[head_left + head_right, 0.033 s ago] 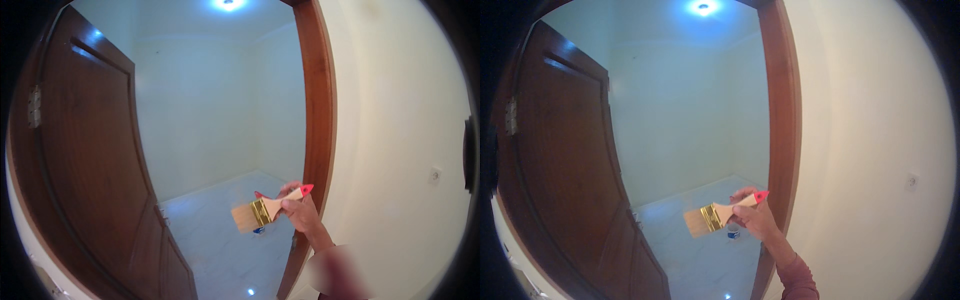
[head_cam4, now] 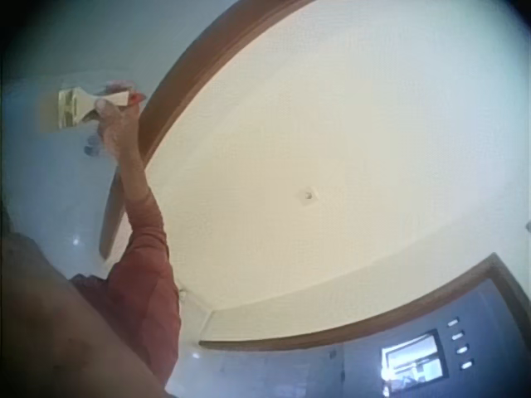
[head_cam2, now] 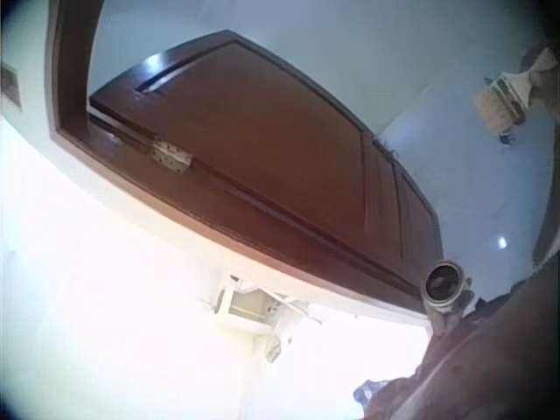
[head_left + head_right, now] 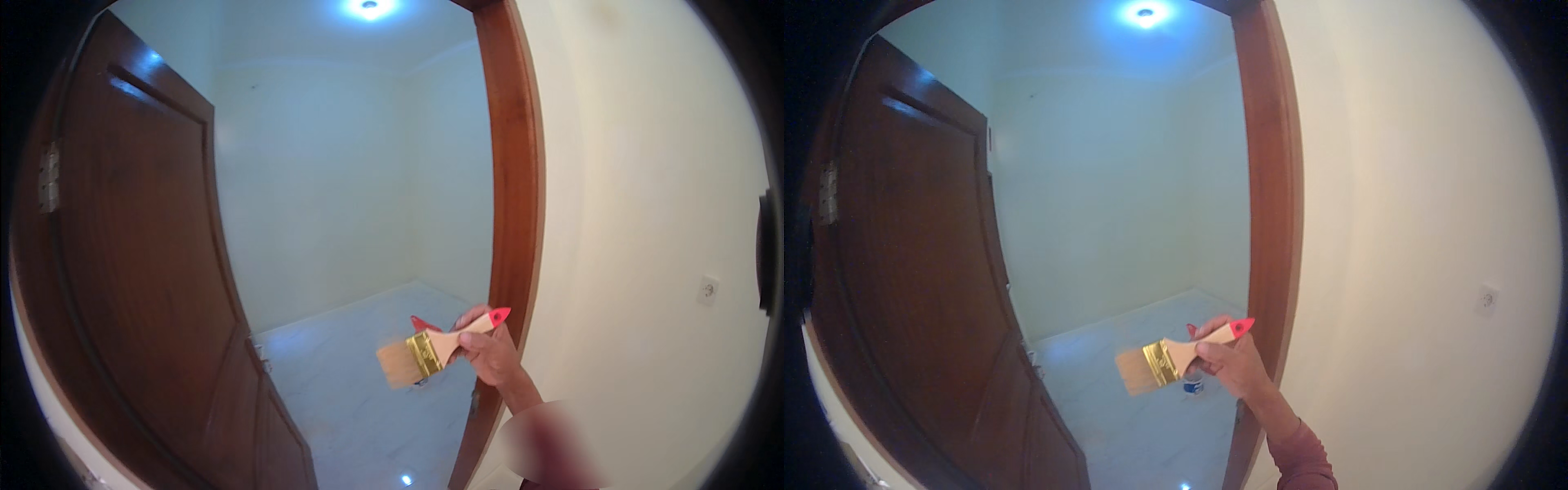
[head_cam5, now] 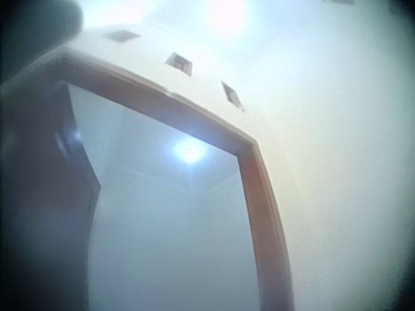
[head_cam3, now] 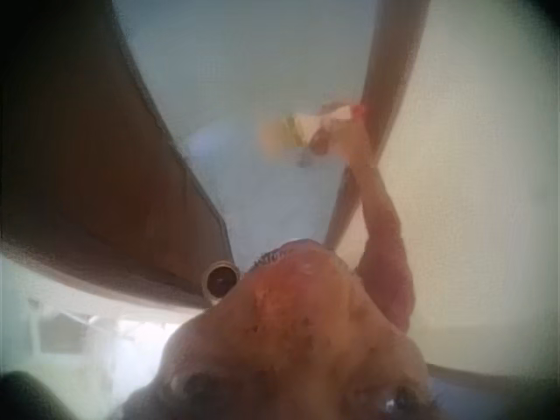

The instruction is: The person paints the wooden door frame using a brush and a can of dark stain. They repeatedly dip the brush into the can and apply the stain to the vertical and horizontal sections of the frame.

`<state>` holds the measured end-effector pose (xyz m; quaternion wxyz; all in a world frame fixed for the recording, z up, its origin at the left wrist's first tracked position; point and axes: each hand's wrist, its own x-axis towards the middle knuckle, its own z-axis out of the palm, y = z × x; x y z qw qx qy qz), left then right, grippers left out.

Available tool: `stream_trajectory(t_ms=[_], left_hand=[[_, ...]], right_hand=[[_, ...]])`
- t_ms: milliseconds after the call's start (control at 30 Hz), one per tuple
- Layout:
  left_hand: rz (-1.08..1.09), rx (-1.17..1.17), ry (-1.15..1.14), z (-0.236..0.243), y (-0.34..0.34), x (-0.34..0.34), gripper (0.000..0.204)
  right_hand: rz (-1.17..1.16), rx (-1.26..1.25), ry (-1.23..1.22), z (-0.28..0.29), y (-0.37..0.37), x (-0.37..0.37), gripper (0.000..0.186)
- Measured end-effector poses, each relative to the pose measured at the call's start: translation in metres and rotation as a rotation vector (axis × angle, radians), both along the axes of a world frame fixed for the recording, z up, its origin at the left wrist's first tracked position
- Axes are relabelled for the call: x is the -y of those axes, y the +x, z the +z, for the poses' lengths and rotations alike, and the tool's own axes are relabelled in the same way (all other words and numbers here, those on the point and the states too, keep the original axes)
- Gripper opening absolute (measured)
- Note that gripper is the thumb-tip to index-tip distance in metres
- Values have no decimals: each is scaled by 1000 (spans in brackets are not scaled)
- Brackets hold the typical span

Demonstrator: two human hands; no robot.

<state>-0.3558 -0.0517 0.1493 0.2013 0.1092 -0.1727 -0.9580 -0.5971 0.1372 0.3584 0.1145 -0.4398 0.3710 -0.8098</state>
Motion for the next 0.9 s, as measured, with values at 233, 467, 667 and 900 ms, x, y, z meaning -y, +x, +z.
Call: stream_trajectory(t_ms=[233,467,667,900], left_hand=[[-141,13,35,6,-77,-9,60],[-288,41,83,-17,-145,20,60],[-426,86,122,-35,-183,42,61],[-730,-9,191,-60,-228,84,66]], right_hand=[[80,61,80,-12,-29,-44,16],[-169,-38,319,-5,-37,-52,21],[-371,-125,401,9,-41,-49,20],[-669,-177,466,20,-48,-9,24]])
